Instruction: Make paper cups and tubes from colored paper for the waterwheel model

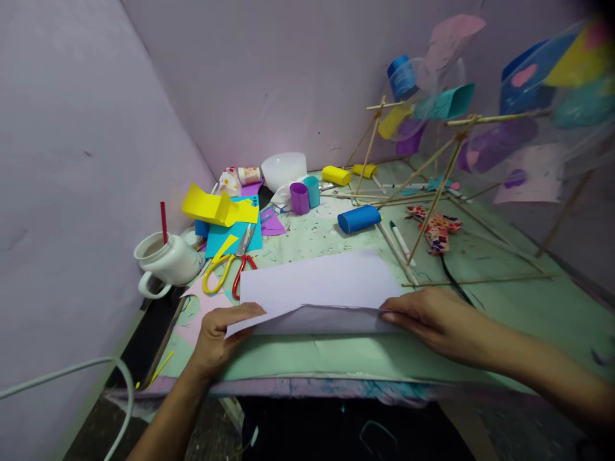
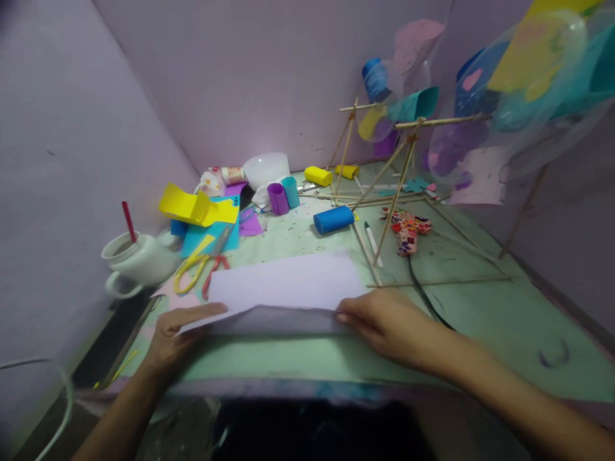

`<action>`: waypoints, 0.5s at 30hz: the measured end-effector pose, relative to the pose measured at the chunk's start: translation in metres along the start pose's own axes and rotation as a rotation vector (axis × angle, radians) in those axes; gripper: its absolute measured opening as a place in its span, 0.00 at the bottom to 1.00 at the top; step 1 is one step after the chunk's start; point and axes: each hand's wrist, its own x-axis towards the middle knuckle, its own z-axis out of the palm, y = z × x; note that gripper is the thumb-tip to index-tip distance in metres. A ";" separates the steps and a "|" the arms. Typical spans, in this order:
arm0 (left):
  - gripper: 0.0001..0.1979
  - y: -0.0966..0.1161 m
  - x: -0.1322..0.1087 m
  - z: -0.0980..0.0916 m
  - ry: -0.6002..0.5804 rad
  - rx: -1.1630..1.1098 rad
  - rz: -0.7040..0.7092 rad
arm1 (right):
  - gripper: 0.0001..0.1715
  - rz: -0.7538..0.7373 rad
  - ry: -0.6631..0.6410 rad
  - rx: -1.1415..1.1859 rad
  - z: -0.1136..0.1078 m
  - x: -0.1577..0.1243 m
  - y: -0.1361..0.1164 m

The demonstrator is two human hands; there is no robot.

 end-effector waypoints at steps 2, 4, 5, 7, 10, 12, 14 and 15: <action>0.10 0.000 -0.001 0.000 -0.012 -0.004 0.014 | 0.17 -0.012 0.002 0.007 0.000 -0.001 0.001; 0.11 0.000 -0.002 0.000 -0.002 -0.004 0.001 | 0.16 -0.001 0.029 0.031 -0.001 -0.001 0.001; 0.12 -0.001 -0.002 0.000 0.009 0.000 -0.019 | 0.17 0.015 0.049 0.046 -0.001 0.000 0.001; 0.12 -0.005 -0.004 -0.001 0.051 0.009 -0.064 | 0.17 0.061 0.083 0.075 -0.002 0.000 0.000; 0.14 -0.013 -0.005 -0.001 0.098 -0.005 -0.113 | 0.17 0.125 0.121 0.129 -0.003 0.001 -0.003; 0.16 -0.015 -0.004 0.000 0.125 -0.026 -0.120 | 0.17 0.154 0.148 0.175 -0.002 0.002 -0.004; 0.17 -0.013 -0.003 0.001 0.180 -0.037 -0.086 | 0.16 0.173 0.177 0.218 0.000 0.003 -0.005; 0.17 -0.012 -0.002 0.002 0.228 -0.047 -0.053 | 0.16 0.180 0.187 0.232 0.001 0.003 -0.005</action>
